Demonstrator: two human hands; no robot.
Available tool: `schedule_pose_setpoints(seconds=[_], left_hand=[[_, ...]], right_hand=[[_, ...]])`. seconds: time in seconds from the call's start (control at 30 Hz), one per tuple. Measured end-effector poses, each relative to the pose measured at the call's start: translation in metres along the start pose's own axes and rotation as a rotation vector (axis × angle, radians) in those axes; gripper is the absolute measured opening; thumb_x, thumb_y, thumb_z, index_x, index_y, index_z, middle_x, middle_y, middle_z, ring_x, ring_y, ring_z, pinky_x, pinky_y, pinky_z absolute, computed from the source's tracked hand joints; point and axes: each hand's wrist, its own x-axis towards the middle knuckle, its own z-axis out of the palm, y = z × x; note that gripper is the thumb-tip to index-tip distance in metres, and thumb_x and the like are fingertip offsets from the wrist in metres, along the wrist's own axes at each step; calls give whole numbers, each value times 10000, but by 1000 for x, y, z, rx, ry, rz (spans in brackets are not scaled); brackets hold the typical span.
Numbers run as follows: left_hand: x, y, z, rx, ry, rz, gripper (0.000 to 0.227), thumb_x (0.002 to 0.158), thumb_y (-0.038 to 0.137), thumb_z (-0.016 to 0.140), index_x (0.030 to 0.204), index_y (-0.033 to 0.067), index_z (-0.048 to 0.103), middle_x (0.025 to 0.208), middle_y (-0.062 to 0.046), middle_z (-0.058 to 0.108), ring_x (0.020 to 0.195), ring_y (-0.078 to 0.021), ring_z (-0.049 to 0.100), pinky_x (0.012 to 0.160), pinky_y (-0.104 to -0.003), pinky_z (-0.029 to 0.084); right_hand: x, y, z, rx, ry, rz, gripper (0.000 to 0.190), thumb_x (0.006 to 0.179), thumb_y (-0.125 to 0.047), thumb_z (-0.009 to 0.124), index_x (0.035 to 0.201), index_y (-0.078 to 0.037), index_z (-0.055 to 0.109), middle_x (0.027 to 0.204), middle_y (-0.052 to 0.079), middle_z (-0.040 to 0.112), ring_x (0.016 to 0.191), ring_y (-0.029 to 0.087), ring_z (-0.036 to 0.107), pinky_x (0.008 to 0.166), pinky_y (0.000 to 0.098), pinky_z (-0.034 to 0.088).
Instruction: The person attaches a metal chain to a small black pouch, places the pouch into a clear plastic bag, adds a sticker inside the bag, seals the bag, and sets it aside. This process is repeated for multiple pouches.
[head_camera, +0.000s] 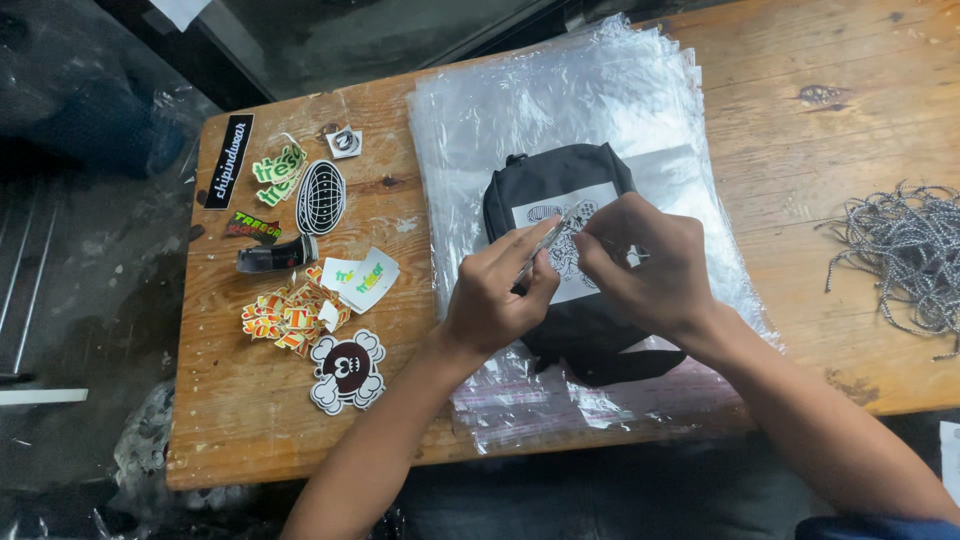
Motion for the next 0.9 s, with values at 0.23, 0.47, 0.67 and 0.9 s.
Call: schedule_pose_setpoints(seconds=[0.23,0.47,0.67,0.9], left_hand=[[0,4,0,-62,16,-74,280,979,83,561,1195,-29,700,911,-220,749,706,-351,758,509,-361,619],[-5,-2,3,-30,7,-8,283,962,27,567,1206,-29,699,926,-210,751,624,-327,741,466,-332,588],[-11,-6,8,41,-2,55,341,921,-40,589,1247,-19,685,964,-190,754,555,-249,715,445,-301,574],[-5,1,5,-9,20,23,268,933,-21,574,1166,-38,705,906,-212,748,542,-279,713,390,-292,544]], right_hand=[[1,1,2,86,48,-103,51,869,41,718,909,15,700,561,86,645,459,197,643,415,267,476],[0,-6,3,56,31,-91,71,838,66,726,892,28,701,564,107,649,447,212,638,403,278,471],[0,-7,8,90,78,-117,64,872,62,707,914,14,709,570,86,648,463,191,642,414,261,476],[-1,1,5,49,52,-177,109,850,73,735,935,9,707,591,74,666,455,180,640,406,252,469]])
